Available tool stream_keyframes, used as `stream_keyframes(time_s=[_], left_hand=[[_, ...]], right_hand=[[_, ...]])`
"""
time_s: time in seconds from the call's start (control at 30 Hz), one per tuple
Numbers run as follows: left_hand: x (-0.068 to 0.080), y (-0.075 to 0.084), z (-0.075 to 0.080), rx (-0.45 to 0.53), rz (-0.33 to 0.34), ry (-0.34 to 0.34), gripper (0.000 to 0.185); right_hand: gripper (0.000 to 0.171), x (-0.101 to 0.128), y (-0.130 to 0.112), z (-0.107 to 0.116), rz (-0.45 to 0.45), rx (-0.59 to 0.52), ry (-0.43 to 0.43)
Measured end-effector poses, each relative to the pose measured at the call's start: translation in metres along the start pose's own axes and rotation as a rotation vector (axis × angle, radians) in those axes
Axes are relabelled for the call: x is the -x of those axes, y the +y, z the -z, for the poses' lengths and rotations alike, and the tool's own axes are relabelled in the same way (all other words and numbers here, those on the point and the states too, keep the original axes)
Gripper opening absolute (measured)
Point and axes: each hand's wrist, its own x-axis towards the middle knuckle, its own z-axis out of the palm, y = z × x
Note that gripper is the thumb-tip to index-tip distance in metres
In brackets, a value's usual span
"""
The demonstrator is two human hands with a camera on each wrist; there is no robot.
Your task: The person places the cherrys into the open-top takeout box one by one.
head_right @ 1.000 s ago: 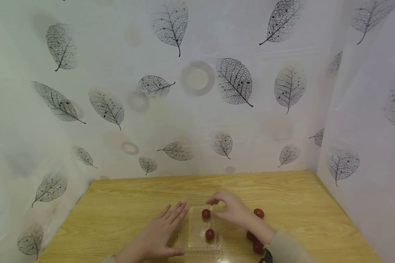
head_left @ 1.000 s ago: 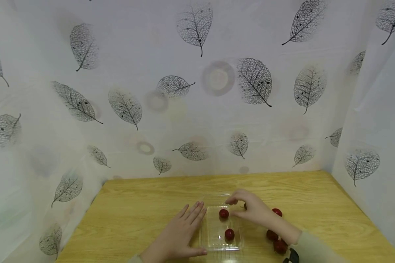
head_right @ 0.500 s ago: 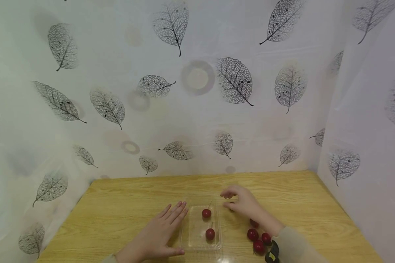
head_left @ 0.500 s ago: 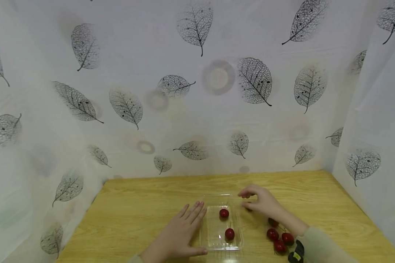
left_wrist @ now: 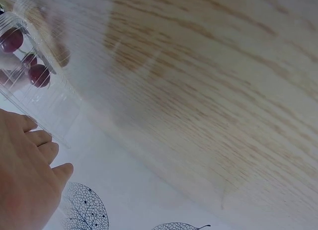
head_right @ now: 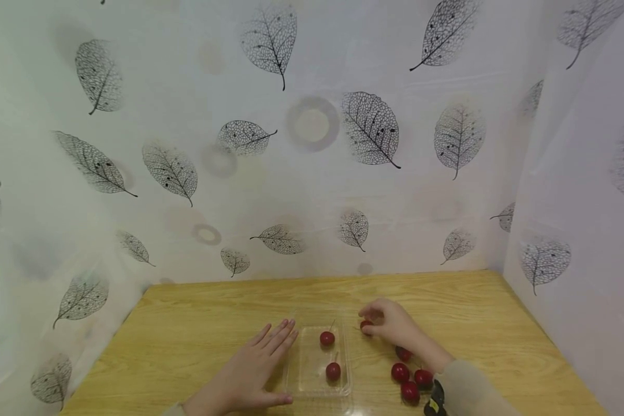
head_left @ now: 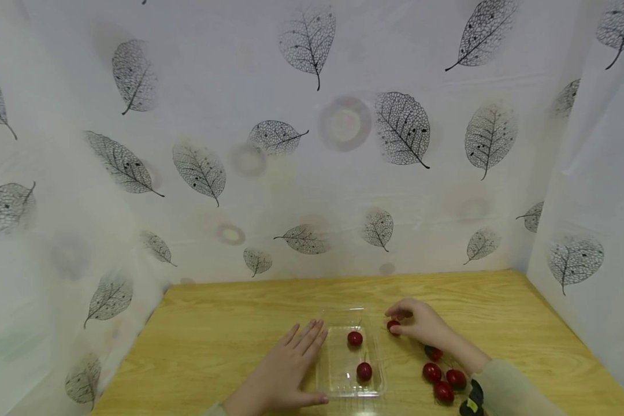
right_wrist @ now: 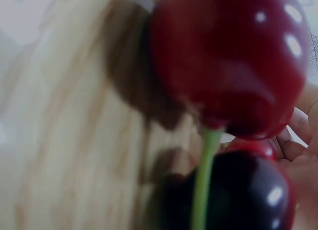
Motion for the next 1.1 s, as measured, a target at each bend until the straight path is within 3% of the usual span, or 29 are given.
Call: stream_keyframes(time_s=[0.43, 0.67, 1.1], left_hand=[[-0.001, 0.0002, 0.0001, 0.009, 0.002, -0.008, 0.109], [-0.0012, -0.0002, 0.0001, -0.043, -0.007, 0.02, 0.11], [-0.0011, -0.0009, -0.0021, -0.053, -0.011, 0.038, 0.111]], right_hand=[[0.033, 0.0024, 0.0073, -0.0024, -0.023, -0.011, -0.043], [0.032, 0.0016, 0.0072, -0.0023, -0.02, -0.032, -0.048], [0.031, -0.0001, 0.0026, 0.0004, -0.024, -0.017, -0.019]])
